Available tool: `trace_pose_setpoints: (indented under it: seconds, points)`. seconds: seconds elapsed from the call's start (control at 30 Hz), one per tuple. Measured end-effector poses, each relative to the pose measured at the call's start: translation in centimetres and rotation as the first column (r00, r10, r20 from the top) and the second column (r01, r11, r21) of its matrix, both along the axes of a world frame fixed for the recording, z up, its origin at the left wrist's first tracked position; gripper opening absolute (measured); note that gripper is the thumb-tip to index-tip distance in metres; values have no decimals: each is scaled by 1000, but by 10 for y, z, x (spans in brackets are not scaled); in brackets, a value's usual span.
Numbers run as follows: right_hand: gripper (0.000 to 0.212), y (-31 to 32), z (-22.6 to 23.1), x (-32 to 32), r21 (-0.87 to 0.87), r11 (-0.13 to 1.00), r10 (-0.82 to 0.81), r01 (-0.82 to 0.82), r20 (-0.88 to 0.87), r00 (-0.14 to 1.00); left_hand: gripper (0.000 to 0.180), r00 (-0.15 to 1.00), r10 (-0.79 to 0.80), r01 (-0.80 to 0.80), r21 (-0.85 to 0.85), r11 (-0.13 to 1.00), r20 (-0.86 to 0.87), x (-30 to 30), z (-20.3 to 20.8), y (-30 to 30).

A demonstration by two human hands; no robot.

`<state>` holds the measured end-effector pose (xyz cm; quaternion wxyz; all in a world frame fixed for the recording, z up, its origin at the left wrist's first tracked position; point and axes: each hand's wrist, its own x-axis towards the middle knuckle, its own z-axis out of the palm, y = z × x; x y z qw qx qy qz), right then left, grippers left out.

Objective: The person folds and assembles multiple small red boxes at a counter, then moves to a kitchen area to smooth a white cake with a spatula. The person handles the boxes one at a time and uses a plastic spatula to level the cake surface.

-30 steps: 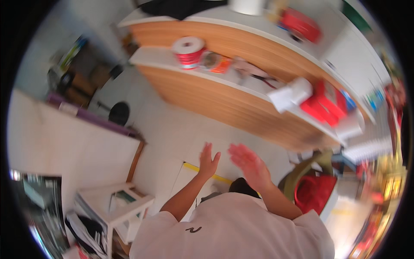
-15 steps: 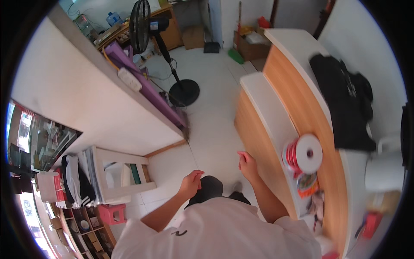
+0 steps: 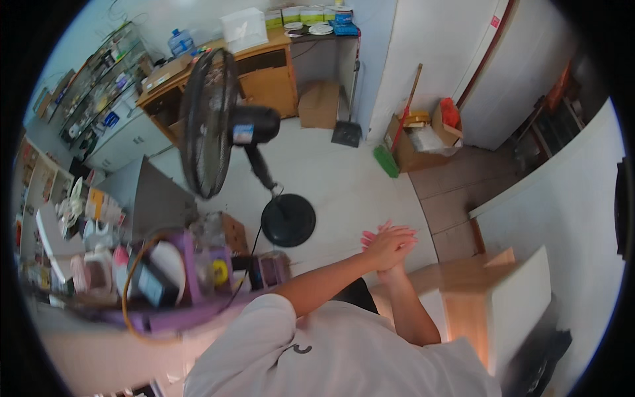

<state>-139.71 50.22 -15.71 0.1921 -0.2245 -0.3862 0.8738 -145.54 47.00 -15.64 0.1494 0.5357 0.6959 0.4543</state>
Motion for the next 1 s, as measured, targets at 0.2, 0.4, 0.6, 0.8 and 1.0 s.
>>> trace_pose_setpoints:
  seconds: [0.2, 0.4, 0.6, 0.8, 1.0]
  points:
    - [46, 159, -3, -141, 85, 983, -175, 163, 153, 973, 27, 973, -229, 221, -187, 957, -26, -194, -10, 185]
    - [30, 335, -42, -333, 243, 970, -79, 0, 317, 945, 29, 928, -151, -43, -500, 865, -340, -470, -79, 309]
    - [19, 384, -79, -553, 497, 766, 55, -407, 581, 812, 19, 950, -135, -171, -828, 533, -283, -676, -148, 213]
    - [16, 309, -112, -795, 240, 682, 460, -690, 593, 661, 23, 838, 492, -456, -800, 391, -237, -831, -169, 90]
    - [28, 196, -122, -1025, -69, 595, 636, -801, 650, 416, 36, 470, 871, -868, -108, 485, 142, -961, -99, 88]
